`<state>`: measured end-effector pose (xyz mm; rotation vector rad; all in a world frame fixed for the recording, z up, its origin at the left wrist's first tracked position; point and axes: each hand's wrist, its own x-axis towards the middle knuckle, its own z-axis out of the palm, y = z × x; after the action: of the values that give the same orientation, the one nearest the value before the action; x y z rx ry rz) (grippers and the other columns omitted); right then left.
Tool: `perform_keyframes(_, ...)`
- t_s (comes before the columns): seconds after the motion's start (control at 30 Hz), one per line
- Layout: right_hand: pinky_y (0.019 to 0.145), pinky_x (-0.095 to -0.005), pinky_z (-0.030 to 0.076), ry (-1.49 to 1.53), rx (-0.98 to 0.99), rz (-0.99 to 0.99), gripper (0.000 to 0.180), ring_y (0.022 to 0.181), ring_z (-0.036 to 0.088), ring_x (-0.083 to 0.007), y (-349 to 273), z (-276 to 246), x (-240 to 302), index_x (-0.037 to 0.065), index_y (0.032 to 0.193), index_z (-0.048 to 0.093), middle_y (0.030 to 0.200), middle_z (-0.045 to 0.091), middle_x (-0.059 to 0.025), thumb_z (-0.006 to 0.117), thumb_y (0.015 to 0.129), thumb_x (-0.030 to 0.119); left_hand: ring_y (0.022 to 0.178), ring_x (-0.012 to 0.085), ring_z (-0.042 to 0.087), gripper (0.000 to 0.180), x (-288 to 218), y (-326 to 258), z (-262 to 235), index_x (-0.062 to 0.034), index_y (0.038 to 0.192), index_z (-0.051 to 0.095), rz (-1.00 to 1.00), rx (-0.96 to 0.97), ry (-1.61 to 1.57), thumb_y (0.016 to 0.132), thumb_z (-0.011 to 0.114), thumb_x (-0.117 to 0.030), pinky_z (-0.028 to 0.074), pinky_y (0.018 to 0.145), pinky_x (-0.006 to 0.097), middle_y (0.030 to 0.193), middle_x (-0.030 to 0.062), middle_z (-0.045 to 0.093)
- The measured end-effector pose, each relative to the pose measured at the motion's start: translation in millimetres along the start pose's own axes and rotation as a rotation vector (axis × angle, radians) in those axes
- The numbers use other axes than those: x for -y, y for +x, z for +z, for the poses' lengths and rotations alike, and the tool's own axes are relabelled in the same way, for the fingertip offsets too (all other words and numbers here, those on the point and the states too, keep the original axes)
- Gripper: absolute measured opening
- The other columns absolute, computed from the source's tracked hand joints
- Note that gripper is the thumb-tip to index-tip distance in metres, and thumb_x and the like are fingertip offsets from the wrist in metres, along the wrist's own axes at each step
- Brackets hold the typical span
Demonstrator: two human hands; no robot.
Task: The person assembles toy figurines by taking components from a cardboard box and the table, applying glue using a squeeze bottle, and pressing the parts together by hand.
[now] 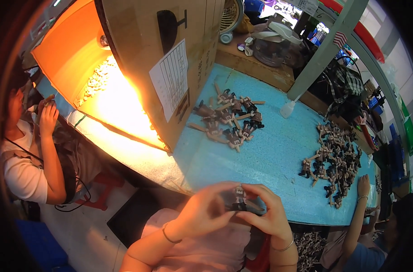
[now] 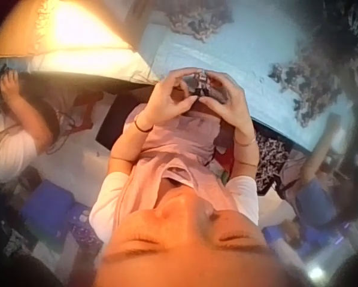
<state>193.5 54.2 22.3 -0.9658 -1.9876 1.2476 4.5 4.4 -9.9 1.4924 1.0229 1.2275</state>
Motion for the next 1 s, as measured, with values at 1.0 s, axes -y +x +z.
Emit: perform_keyframes(1.0,0.069,-0.0292,0.048,-0.067,-0.627,-0.096,0.026,0.078,0.062,-0.0201,141.7,-106.1,-74.0,-0.002,0.093,0.049,0.093,0.062,-0.0137,0.062,0.082,0.018,0.087,0.0263,0.055,0.037,8.8,66.5,-46.6,-0.0068,0.099,0.056,0.294,0.018,0.985,0.064,0.069,-0.01,0.043,0.075,0.035,0.092,0.0074,0.055)
